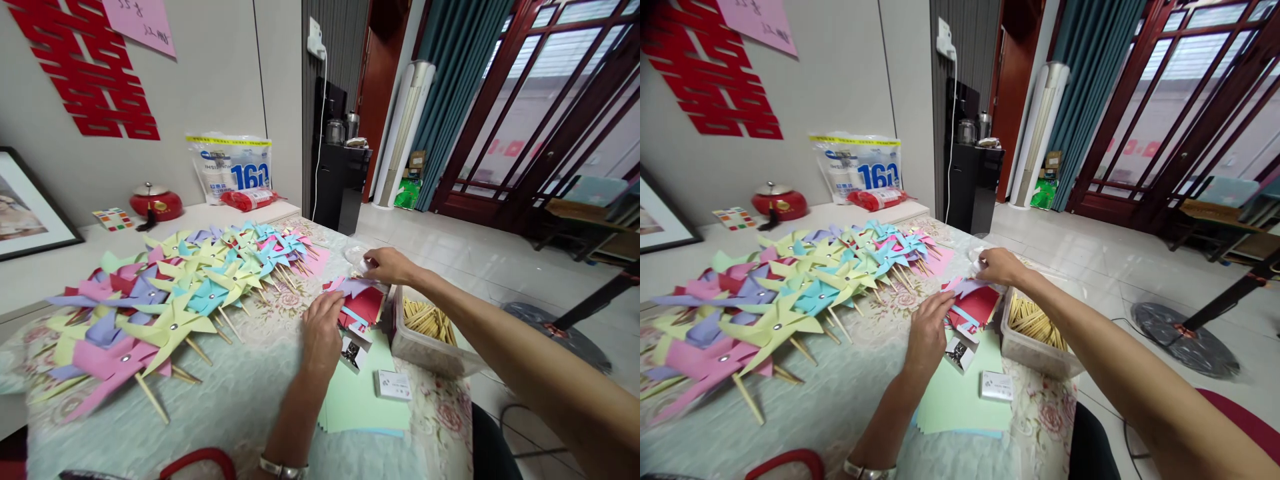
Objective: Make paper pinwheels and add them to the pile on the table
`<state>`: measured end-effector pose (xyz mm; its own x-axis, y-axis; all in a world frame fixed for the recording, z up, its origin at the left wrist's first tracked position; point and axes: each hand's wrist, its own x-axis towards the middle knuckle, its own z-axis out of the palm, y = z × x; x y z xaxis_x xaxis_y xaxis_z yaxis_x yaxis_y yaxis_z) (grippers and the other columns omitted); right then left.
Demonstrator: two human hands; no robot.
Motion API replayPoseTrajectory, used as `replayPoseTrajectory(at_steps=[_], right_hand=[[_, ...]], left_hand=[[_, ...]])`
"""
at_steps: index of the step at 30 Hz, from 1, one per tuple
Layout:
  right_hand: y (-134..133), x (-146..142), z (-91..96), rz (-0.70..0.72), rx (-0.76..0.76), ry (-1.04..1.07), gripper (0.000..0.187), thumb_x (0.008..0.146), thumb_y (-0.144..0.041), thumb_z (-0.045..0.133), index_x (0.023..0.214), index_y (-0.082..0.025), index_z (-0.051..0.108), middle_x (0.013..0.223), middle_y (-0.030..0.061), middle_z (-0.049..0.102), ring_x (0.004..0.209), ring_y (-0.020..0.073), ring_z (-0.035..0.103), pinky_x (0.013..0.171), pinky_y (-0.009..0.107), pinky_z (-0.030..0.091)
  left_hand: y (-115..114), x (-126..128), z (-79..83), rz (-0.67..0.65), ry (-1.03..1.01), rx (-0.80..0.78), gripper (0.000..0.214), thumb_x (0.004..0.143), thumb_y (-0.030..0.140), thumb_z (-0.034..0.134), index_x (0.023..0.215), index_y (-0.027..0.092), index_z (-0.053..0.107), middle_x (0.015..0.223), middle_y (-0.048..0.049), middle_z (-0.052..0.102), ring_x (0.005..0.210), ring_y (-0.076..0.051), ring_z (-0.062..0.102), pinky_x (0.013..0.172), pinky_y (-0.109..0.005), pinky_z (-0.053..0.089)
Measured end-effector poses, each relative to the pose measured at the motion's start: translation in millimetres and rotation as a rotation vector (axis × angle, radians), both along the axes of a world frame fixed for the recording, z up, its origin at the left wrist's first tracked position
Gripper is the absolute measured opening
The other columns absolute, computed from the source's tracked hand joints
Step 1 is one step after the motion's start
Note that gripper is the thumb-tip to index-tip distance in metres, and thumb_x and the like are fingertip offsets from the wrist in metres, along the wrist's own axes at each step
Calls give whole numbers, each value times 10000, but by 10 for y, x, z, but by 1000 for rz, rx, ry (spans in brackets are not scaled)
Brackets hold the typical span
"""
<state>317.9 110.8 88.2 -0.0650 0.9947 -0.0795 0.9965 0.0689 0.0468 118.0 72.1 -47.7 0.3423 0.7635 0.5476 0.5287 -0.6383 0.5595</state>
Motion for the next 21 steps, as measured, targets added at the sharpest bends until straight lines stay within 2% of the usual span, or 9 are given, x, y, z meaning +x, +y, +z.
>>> replayPoseTrajectory(at_steps=[5,8,11,14,17,19,21], right_hand=[[-20,83,23,-53,-53,24,372,771,-336,629,1077,-151,731,1023,96,761,887,236,680,642,259,405],[-70,-22,-80,-28,-142,35,394,719,-333,681,1078,-187,750,1024,80,772,875,231,696,632,250,429],[-118,-197,-186,-21,-176,15,413,715,-316,693,1097,-167,748,1054,128,767,905,268,707,646,273,449],[-160,-363,-187,-28,-185,-20,331,713,-286,714,994,-119,765,1001,190,764,884,315,717,638,303,460],[-247,-482,-32,-15,-148,-22,245,743,-278,718,913,-108,762,947,205,761,844,328,720,641,323,474],[-361,-548,95,23,-58,4,253,834,-261,636,1020,-123,737,1053,198,744,945,323,703,717,340,486],[-516,-625,149,65,51,73,305,927,-251,524,1164,-145,684,1159,173,715,1050,294,671,815,349,484]], left_hand=[[9,-46,28,188,-217,139,491,842,6,389,1166,205,699,1231,-92,705,1197,-233,588,1068,-409,422],[-9,-87,93,341,-290,155,429,845,37,403,1084,193,723,1148,-109,722,1134,-239,625,1051,-421,449],[-4,-146,150,398,-390,112,345,858,105,448,1029,195,734,1103,-106,718,1090,-227,657,1038,-408,472],[27,-204,207,377,-612,-50,243,837,191,550,991,184,739,1097,-105,702,1079,-219,665,998,-373,510],[39,-265,269,333,-987,-403,243,763,224,653,983,146,722,1033,-107,709,964,-209,700,867,-343,569],[2,-325,300,316,-1206,-600,297,703,223,717,983,123,708,915,-89,722,821,-183,709,769,-317,580],[-82,-415,310,316,-1311,-681,352,639,213,775,970,115,705,813,-63,718,718,-158,689,707,-291,568]])
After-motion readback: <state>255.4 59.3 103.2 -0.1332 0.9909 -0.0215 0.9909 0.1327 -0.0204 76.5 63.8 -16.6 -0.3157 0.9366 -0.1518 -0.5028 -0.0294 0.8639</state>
